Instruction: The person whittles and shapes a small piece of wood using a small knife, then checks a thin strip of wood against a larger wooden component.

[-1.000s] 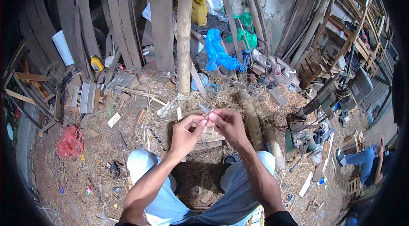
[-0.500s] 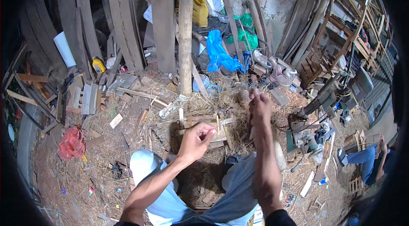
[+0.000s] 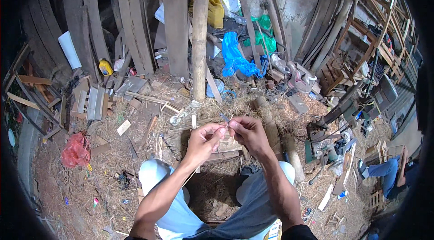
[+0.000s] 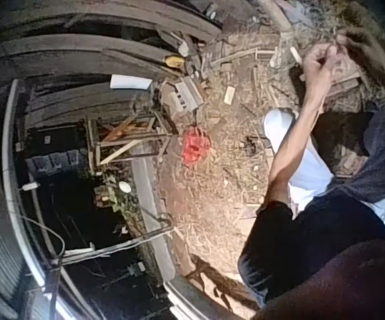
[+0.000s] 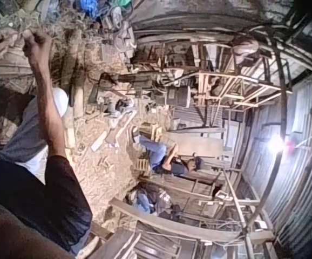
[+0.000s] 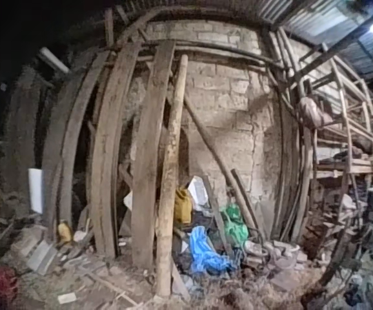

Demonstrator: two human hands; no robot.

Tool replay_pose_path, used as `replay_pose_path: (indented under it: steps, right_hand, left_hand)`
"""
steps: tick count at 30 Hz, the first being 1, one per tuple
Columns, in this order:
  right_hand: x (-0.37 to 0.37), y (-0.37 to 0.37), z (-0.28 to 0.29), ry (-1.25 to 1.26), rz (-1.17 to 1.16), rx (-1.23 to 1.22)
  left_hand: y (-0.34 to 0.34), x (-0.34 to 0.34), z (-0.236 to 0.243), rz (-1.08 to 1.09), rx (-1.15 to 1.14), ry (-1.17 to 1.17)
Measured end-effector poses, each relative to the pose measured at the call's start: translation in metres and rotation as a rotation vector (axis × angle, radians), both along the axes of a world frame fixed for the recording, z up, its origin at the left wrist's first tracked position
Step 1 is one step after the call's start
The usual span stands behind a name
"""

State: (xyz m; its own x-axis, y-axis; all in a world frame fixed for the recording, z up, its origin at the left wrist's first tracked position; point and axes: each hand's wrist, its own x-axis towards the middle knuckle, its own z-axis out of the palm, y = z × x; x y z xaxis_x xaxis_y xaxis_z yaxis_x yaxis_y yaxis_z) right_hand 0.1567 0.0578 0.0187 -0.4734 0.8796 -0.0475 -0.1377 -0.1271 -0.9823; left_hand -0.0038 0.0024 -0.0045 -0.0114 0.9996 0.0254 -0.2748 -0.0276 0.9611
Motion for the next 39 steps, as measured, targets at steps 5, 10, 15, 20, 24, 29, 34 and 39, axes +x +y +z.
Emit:
replay_pose_path:
  steps: [5, 10, 15, 20, 24, 29, 34, 39]
  right_hand:
    - [0.016, 0.03, -0.009, 0.105, -0.299, 0.017]
    - [0.032, 0.022, 0.002, -0.008, -0.347, 0.002]
    - [0.012, 0.007, -0.006, -0.07, 0.003, 0.015]
    - [0.028, 0.023, -0.001, 0.063, -0.344, 0.02]
    - [0.041, 0.035, -0.012, 0.171, -0.429, 0.071]
    - [0.057, 0.039, -0.008, 0.235, -0.528, 0.072]
    - [0.057, 0.039, -0.007, 0.221, -0.534, 0.092]
    - [0.013, 0.011, 0.001, 0.06, -0.225, 0.09]
  left_hand:
    - [-0.006, 0.007, -0.005, 0.027, 0.067, 0.156]
    - [-0.001, 0.008, -0.009, 0.054, 0.011, 0.114]
    - [0.0, 0.009, -0.01, 0.045, 0.024, 0.053]
    - [-0.003, 0.007, -0.012, 0.062, 0.136, 0.372]
    - [-0.003, 0.001, -0.007, 0.127, 0.235, 0.598]
    - [-0.001, -0.009, -0.003, 0.147, 0.203, 0.636]
    - [0.001, -0.008, 0.002, 0.173, 0.18, 0.633]
    - [0.003, -0.006, -0.01, 0.184, 0.201, 0.49]
